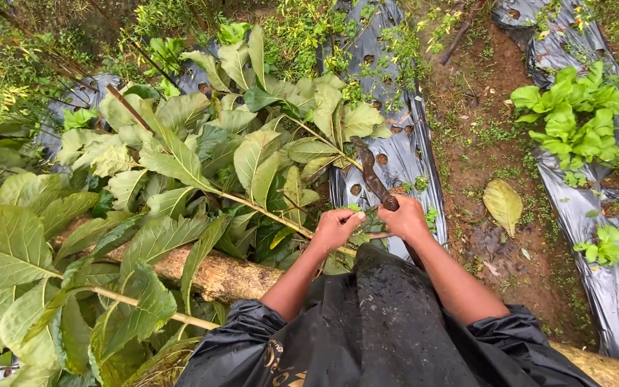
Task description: The person walks through a garden and uses a sickle to cut small branches and twigs from a tree trunk. They hold the branches with one hand while cutting them with the other, clearing the trunk of smaller growth.
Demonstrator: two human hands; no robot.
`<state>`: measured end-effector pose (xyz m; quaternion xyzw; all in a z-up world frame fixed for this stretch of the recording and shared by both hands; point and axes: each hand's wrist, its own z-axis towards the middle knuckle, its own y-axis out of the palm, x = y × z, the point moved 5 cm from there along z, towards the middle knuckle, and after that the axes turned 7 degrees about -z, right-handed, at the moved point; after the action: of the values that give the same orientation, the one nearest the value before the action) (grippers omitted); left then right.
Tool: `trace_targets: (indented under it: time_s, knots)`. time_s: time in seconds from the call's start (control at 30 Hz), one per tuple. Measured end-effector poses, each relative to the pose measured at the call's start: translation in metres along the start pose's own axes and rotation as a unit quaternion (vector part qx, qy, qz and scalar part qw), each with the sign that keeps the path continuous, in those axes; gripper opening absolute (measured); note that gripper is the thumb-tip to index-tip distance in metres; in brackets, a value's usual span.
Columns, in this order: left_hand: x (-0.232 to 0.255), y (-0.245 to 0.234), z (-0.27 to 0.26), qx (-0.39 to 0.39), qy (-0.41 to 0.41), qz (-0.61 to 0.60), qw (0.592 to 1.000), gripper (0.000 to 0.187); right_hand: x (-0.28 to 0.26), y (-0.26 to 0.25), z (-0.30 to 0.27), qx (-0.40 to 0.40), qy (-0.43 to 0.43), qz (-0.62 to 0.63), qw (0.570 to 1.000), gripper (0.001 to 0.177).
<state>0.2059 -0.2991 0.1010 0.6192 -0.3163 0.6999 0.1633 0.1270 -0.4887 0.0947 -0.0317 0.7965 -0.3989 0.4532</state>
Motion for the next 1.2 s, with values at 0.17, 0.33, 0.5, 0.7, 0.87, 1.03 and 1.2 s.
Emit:
trace_targets:
  time_s: [0.17, 0.33, 0.5, 0.7, 0.87, 1.03, 1.2]
  knots:
    - [-0.002, 0.017, 0.011, -0.016, -0.001, 0.031, 0.999, 0.007, -0.004, -0.028, -0.014, -0.002, 0.012, 0.067, 0.998, 0.010]
    - [0.003, 0.016, 0.014, -0.046, -0.020, 0.021, 0.999, 0.011, 0.008, -0.056, -0.019, 0.005, 0.038, 0.200, 0.979, 0.011]
    - [-0.012, 0.020, 0.021, -0.052, 0.045, 0.051, 0.996, 0.008, 0.059, -0.075, 0.000, 0.109, -0.076, 0.076, 0.988, 0.016]
    - [-0.012, 0.054, 0.026, -0.128, 0.081, 0.078, 0.985, 0.015, 0.057, -0.056, -0.031, 0.106, -0.167, 0.030, 0.980, 0.028]
    - [0.005, 0.078, 0.029, -0.162, 0.061, 0.101, 0.980, 0.013, 0.065, -0.048, -0.030, 0.084, -0.187, 0.025, 0.978, 0.032]
    - [-0.008, 0.099, 0.027, -0.156, 0.047, 0.128, 0.978, 0.016, 0.079, -0.050, -0.036, 0.065, -0.157, -0.021, 0.985, 0.033]
    - [-0.048, 0.120, 0.030, -0.153, -0.038, 0.102, 0.982, 0.025, 0.092, -0.045, -0.035, 0.098, -0.179, -0.037, 0.978, 0.030]
